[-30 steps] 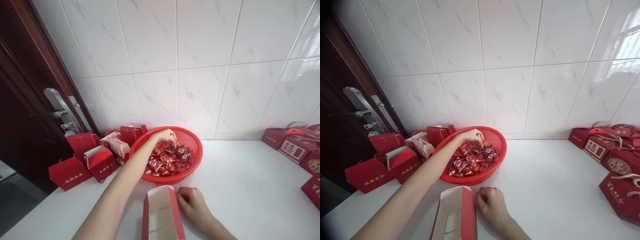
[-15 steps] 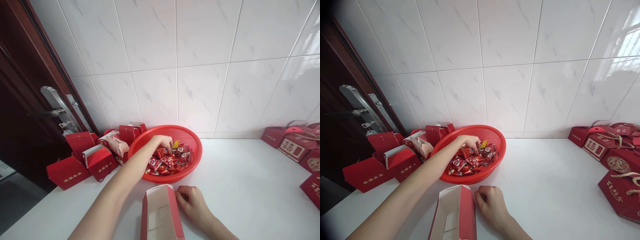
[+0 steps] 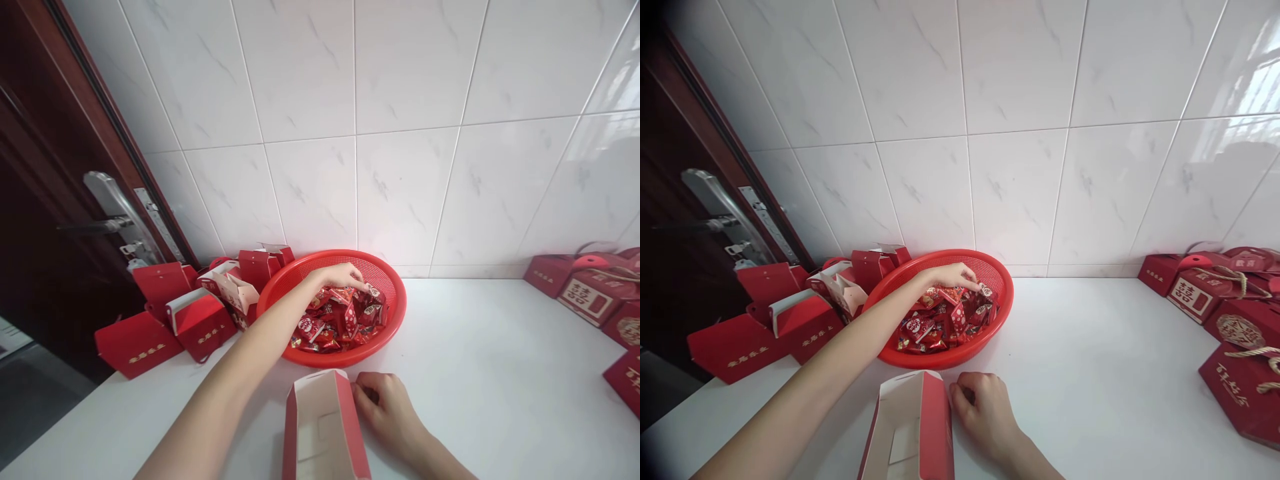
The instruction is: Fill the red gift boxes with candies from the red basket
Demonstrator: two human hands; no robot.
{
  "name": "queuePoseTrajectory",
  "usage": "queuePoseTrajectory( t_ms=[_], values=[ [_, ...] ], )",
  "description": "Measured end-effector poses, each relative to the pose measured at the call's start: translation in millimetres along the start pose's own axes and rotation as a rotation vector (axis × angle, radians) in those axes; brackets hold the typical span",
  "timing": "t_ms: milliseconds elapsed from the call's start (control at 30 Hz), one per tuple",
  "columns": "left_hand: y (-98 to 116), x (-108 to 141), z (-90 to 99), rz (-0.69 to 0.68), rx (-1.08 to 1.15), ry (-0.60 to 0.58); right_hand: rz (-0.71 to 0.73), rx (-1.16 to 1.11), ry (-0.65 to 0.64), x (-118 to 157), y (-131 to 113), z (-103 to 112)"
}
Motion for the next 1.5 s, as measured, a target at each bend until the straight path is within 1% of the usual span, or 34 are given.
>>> queuePoseTrajectory(
  t_ms=[100,167,233,300,367,433,533,667,767,900,1033,1167,1300,1500],
  values=[
    [22,-2,-0.3,-0.073,0.104,0.042,0.006,-0.004,-0.003,-1,-1,0],
    [34,-4,-3.6,-0.111,0.152,0.035,0.006,-0.006,-0.005,-1,-1,1],
    [44,-4,-10.4,-0.138,0.173,-0.015,0.003,-0.008,-0.004,-1,-2,1],
    [51,-2,-18.8,-0.153,0.168,-0.088,0.001,-0.011,-0.004,-1,-2,1],
    [54,0,-25.8,-0.157,0.141,-0.154,0.002,-0.011,-0.002,0,-1,1],
    [54,1,-30.1,-0.147,0.096,-0.19,0.004,-0.01,0.002,0,0,1],
    [48,-1,-34.0,-0.098,-0.01,-0.205,0.004,-0.016,0.003,0,0,0],
    [23,-3,-35.0,0.051,-0.201,-0.226,0.0,-0.019,-0.004,0,-1,0],
    [7,0,-29.7,0.128,-0.284,-0.244,0.003,-0.016,-0.004,-1,-1,1],
    [1,5,-20.5,0.139,-0.307,-0.239,0.006,-0.015,0.0,-2,-1,0],
    [0,6,-17.8,0.14,-0.307,-0.243,0.002,-0.023,-0.003,0,0,0],
    [-3,5,-22.1,0.155,-0.316,-0.292,-0.001,-0.016,0.0,0,1,0],
    [-15,3,-28.6,0.189,-0.328,-0.34,0.003,-0.019,0.002,0,1,0],
    [-31,0,-34.0,0.209,-0.274,-0.321,0.001,-0.016,-0.006,1,-1,1]
  ],
)
Point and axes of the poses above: each hand's wrist, its own x-axis away from the middle knuckle, its own z-axis out of the back of the hand, y = z × x, the point moved 9 cm from there along -x, towards the middle knuckle, and after that the axes turned 2 degrees about y, right-handed, at the moved point
